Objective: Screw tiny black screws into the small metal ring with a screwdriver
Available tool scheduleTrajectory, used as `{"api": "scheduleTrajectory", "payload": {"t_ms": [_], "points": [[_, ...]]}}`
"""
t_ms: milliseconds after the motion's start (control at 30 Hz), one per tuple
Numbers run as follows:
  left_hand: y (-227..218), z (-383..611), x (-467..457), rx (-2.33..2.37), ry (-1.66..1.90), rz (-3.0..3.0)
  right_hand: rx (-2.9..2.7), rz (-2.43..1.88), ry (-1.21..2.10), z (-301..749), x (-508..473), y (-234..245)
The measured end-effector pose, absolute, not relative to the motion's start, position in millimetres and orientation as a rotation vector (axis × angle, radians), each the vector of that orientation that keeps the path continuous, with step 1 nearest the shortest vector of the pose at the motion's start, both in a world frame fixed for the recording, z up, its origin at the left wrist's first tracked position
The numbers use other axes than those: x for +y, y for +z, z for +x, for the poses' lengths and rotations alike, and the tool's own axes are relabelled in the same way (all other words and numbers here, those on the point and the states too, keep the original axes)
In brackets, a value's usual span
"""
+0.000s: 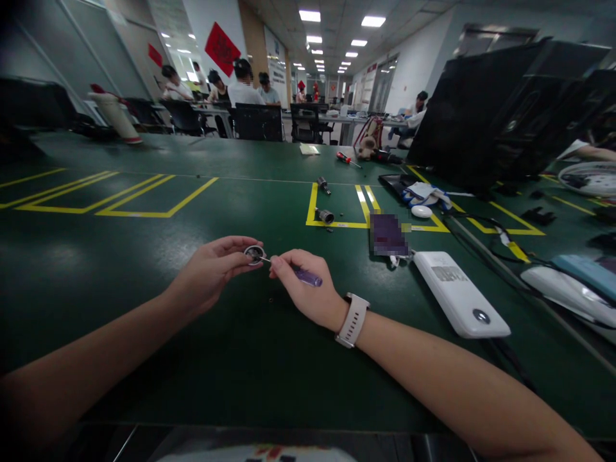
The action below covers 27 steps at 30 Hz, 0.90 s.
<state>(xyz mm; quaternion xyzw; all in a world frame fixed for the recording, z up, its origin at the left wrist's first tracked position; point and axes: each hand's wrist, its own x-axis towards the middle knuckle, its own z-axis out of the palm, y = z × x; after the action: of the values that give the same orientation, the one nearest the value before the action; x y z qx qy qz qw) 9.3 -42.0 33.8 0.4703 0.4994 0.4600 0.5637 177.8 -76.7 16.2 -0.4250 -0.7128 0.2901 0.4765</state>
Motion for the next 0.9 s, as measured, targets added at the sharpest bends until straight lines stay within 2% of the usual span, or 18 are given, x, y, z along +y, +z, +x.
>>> {"api": "scheduleTrajectory", "payload": {"t_ms": [467,900], "points": [[32.2,7.7,-48.4,1.237,1.056,1.385,-1.804,-1.004,0.607,171.5,-77.5,13.0],[32.9,10.2,-47.3,1.255,1.097,1.403,-1.946,-0.892,0.295,168.0,-83.1,12.7]]}}
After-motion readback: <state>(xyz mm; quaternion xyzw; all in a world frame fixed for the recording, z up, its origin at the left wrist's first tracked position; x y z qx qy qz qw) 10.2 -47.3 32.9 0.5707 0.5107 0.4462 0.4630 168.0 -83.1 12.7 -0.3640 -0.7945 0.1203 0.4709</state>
